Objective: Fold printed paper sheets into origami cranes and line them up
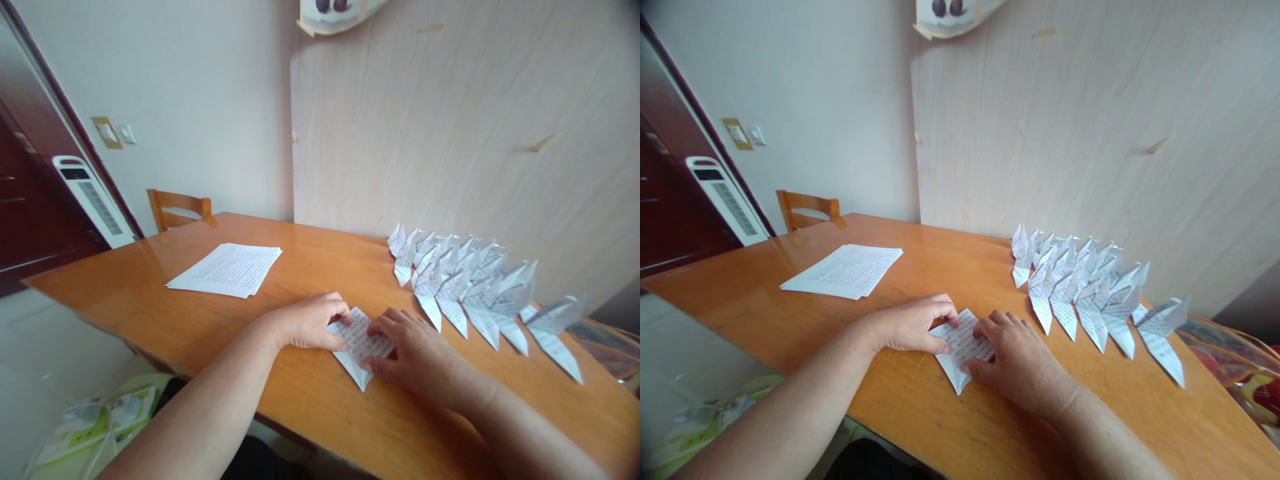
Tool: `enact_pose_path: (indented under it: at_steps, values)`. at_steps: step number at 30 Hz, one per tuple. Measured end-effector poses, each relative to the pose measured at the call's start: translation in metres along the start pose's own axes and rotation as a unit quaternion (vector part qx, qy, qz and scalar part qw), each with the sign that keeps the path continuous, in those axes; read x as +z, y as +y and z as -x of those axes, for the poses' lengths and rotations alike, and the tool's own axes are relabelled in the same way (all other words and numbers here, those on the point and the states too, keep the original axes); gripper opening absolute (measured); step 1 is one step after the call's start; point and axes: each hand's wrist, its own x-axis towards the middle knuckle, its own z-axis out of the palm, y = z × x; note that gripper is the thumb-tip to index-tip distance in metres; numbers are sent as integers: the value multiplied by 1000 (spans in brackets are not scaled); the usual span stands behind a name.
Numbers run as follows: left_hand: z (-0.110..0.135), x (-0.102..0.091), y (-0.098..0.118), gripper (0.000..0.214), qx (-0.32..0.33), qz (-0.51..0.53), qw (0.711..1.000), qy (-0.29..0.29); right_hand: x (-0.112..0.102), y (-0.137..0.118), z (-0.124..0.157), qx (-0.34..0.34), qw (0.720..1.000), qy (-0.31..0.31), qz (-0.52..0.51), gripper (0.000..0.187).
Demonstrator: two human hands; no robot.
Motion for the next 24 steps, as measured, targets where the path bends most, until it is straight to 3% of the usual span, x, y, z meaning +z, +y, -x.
enact_pose_path:
  at_steps: [10,19,24]
  values:
    - [1,-2,-3,43,-4,17,1000,-13,-12,8,7,-37,998,-42,-18,44]
    - [2,-5,-4,40,-7,40,999,-25,-20,11,8,-51,992,-70,-86,20]
    - [3,-6,-5,40,-6,52,998,-27,-18,13,8,-50,992,-66,-98,24]
